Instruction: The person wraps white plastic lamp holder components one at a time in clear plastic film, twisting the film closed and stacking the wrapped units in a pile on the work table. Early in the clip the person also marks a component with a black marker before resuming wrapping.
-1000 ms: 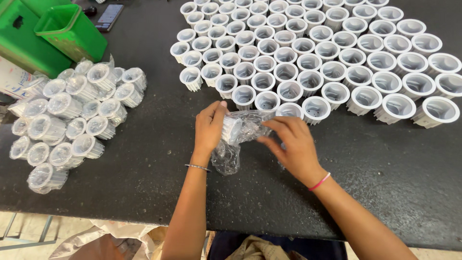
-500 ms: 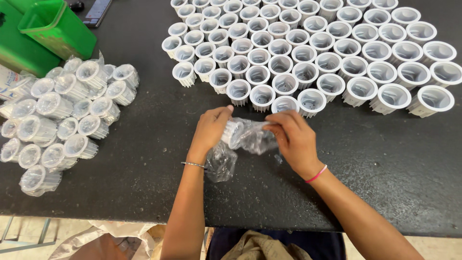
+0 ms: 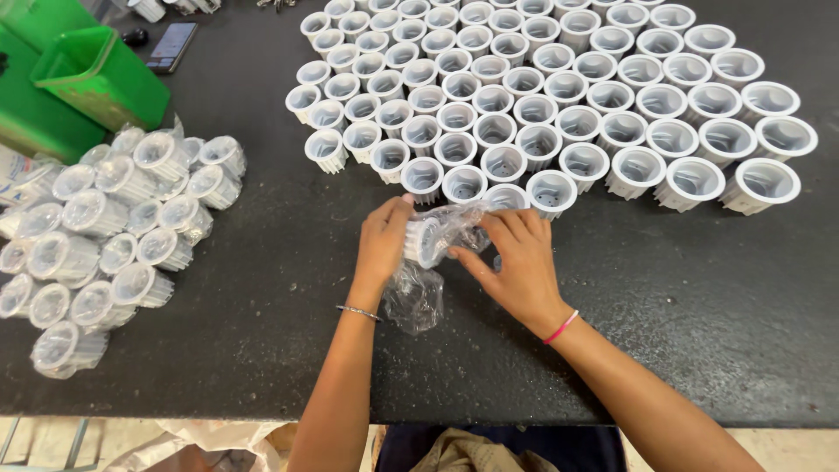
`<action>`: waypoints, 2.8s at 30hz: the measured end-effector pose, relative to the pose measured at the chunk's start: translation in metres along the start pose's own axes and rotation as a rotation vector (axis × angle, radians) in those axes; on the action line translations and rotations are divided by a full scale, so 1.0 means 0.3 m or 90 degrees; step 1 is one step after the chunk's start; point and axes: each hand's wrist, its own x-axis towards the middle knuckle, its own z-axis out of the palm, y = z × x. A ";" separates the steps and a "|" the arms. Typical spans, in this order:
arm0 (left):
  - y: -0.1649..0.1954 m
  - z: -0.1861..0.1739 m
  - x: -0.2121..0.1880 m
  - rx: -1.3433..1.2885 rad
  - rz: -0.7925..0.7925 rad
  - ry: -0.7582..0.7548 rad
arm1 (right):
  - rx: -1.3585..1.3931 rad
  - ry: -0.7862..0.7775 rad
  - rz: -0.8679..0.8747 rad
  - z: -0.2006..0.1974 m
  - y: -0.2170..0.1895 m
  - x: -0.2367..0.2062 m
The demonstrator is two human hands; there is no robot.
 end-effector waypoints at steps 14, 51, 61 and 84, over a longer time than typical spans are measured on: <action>-0.009 0.001 0.010 0.020 0.022 0.038 | -0.011 0.013 -0.010 0.019 0.009 -0.007; 0.030 0.077 -0.041 -0.017 0.064 0.007 | 0.549 -0.142 0.375 0.028 0.031 0.001; 0.048 0.089 -0.056 0.012 0.190 0.016 | 0.368 -0.167 0.350 0.067 0.083 -0.038; -0.057 -0.290 0.073 -0.174 0.198 0.287 | 0.691 -0.041 0.399 0.091 0.119 -0.033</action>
